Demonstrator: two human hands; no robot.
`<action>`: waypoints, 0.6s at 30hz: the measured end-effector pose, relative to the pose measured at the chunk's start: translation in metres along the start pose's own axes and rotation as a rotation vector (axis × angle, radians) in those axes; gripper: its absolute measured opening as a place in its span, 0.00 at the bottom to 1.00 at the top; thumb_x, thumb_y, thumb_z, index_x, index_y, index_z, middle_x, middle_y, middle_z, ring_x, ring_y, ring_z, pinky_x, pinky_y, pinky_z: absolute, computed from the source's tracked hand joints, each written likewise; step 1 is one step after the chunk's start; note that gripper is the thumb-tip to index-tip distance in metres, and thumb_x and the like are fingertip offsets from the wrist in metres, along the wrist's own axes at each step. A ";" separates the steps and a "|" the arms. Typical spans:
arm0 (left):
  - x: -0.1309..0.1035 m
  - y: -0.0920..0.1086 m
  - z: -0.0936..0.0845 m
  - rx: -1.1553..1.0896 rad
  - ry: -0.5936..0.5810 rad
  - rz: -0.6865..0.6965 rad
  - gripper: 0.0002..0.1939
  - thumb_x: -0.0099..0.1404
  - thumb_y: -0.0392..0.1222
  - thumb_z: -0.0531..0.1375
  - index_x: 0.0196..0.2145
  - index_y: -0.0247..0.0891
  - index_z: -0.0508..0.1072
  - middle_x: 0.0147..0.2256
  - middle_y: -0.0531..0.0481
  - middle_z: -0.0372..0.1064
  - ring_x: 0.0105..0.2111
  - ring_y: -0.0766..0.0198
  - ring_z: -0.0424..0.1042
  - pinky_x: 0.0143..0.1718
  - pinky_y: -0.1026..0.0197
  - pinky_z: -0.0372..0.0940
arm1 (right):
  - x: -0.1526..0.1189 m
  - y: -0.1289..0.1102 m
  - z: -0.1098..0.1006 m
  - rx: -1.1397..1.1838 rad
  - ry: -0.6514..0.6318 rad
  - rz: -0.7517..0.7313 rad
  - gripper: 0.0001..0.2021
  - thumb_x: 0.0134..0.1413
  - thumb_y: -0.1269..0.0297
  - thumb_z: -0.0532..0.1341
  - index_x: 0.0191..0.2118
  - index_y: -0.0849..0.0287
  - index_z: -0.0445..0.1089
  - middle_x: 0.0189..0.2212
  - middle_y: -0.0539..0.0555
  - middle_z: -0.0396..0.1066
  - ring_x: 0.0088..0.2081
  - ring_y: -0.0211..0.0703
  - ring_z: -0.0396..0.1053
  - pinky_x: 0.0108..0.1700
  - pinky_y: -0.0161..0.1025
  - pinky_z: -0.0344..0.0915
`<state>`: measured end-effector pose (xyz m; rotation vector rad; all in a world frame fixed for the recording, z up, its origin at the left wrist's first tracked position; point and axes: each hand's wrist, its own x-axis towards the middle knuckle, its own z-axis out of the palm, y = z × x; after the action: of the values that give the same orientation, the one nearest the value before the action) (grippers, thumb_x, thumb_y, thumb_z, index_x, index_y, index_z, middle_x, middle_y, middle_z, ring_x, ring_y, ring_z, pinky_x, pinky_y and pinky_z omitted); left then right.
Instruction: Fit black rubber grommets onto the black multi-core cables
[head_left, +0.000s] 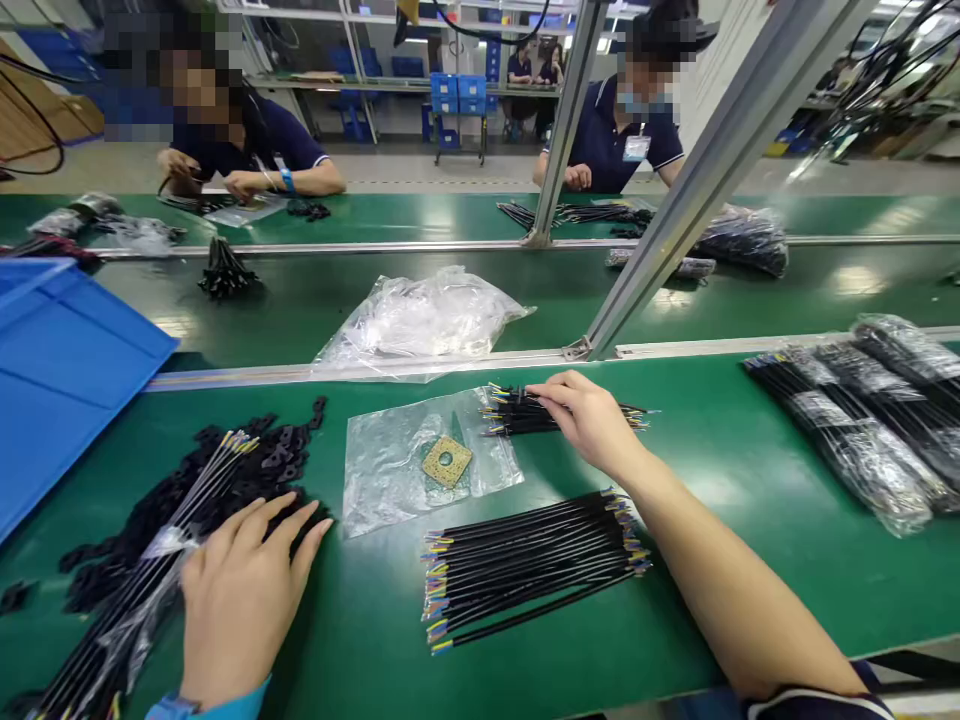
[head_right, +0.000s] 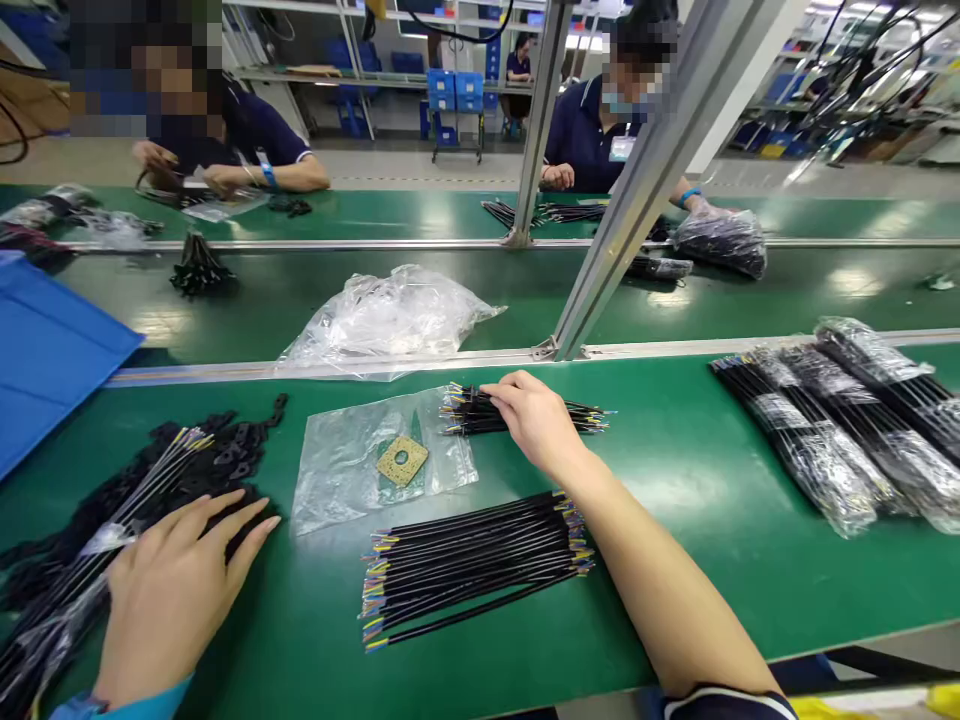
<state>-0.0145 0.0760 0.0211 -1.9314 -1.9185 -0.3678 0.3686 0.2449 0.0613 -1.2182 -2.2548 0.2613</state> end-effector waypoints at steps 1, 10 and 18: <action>0.001 0.002 0.001 -0.006 0.010 0.002 0.22 0.77 0.49 0.50 0.42 0.36 0.82 0.49 0.32 0.79 0.53 0.32 0.72 0.44 0.38 0.65 | 0.000 -0.001 0.001 -0.013 0.001 0.005 0.14 0.70 0.69 0.57 0.54 0.60 0.78 0.44 0.59 0.75 0.44 0.47 0.75 0.48 0.43 0.73; -0.005 0.006 0.001 -0.194 -0.042 0.107 0.21 0.77 0.50 0.52 0.42 0.38 0.83 0.42 0.41 0.84 0.40 0.47 0.80 0.42 0.48 0.68 | -0.019 -0.049 -0.007 0.109 -0.369 -0.205 0.04 0.66 0.67 0.67 0.42 0.56 0.80 0.38 0.53 0.79 0.40 0.43 0.77 0.46 0.41 0.67; -0.005 0.004 -0.005 -0.226 -0.224 0.082 0.26 0.77 0.53 0.48 0.42 0.42 0.85 0.40 0.43 0.84 0.37 0.51 0.82 0.39 0.53 0.72 | -0.029 -0.076 0.024 0.026 -0.672 -0.194 0.04 0.62 0.70 0.67 0.36 0.56 0.81 0.33 0.53 0.78 0.36 0.43 0.76 0.45 0.41 0.64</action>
<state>-0.0097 0.0693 0.0231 -2.2750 -2.0000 -0.3717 0.3143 0.1798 0.0620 -0.9766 -2.8998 0.7067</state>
